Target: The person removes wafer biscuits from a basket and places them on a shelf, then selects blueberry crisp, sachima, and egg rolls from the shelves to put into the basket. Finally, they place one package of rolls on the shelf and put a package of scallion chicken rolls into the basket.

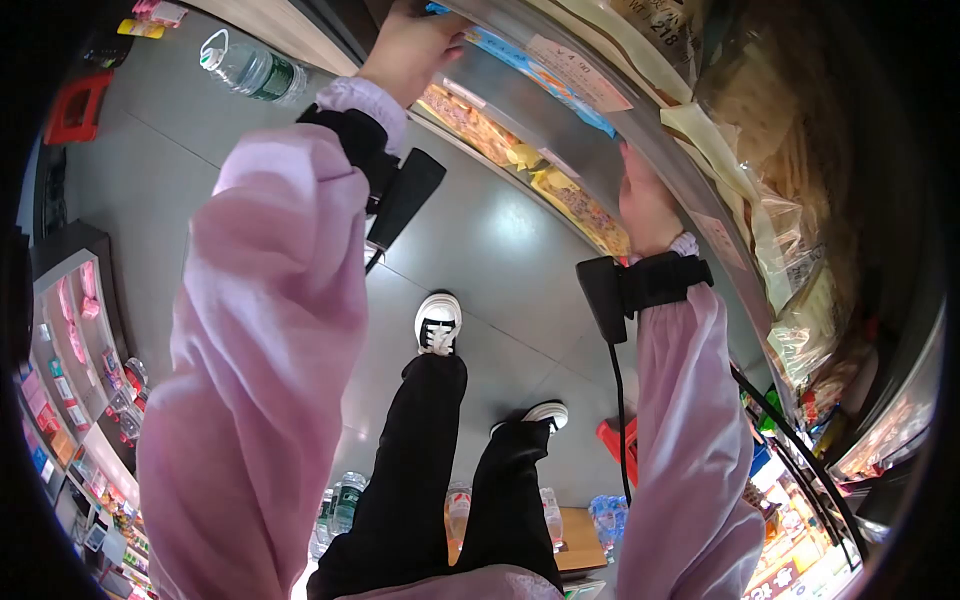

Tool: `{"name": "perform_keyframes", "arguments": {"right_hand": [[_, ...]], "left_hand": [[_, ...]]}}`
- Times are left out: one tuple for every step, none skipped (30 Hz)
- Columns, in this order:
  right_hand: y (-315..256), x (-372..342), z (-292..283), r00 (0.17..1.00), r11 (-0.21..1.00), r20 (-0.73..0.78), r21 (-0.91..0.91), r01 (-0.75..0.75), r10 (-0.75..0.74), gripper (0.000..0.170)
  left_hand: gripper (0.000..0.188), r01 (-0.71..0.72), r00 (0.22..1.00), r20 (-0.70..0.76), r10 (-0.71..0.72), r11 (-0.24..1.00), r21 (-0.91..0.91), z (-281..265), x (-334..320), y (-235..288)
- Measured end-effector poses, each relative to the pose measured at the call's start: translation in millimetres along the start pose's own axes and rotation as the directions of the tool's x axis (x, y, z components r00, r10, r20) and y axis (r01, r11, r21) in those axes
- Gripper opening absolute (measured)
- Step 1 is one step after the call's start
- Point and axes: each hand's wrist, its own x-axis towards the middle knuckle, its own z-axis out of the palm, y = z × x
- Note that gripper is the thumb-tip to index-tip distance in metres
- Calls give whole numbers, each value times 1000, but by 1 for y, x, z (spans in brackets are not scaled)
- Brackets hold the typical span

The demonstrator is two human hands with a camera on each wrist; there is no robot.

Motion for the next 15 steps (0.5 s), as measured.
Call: {"name": "perform_keyframes", "arguments": {"right_hand": [[-1,-3,-4,998,997,55,-56,46,-43,28],[-2,-5,-9,990,990,114,-107,96,-83,27],[-3,-7,-11,978,977,175,-153,146,-118,26],[-8,-16,-1,971,963,170,-184,198,-168,26],[-12,-23,11,962,943,166,-217,251,-218,26],[-15,-29,18,950,920,163,-250,301,-267,27],[-12,-28,17,958,920,149,-278,278,-245,28],[-3,-26,14,966,918,133,-305,253,-222,29],[5,-25,12,973,916,117,-332,225,-197,29],[12,-23,11,954,829,110,-473,297,-278,30],[19,-23,8,956,844,121,-448,294,-268,30],[22,-27,13,957,858,131,-423,290,-259,29],[24,-30,16,958,872,142,-397,287,-250,29],[26,-31,18,966,885,132,-389,255,-220,29],[29,-31,20,974,898,123,-380,223,-190,29]], "left_hand": [[47,-89,996,3,89,993,82,-4,3,0],[48,-63,994,93,64,998,-20,-8,10,-5],[48,-86,990,122,77,994,69,-14,11,-2],[48,-112,984,152,88,982,155,-19,10,2],[48,-140,978,184,97,961,238,-21,9,5],[47,-230,963,196,184,942,246,-21,7,5],[46,-319,940,209,270,914,252,-21,5,5],[46,-404,909,224,352,878,259,-22,3,4],[43,-438,896,221,385,848,298,-23,1,4],[40,-471,881,219,419,816,336,-24,-1,3],[38,-502,865,219,452,781,372,-25,-2,3],[36,-474,880,217,423,744,472,-26,-5,4],[34,-441,894,212,394,697,566,-26,-9,5],[32,-404,908,203,366,640,654,-28,-12,6],[30,-359,924,174,339,622,695,-28,-16,7]]}}
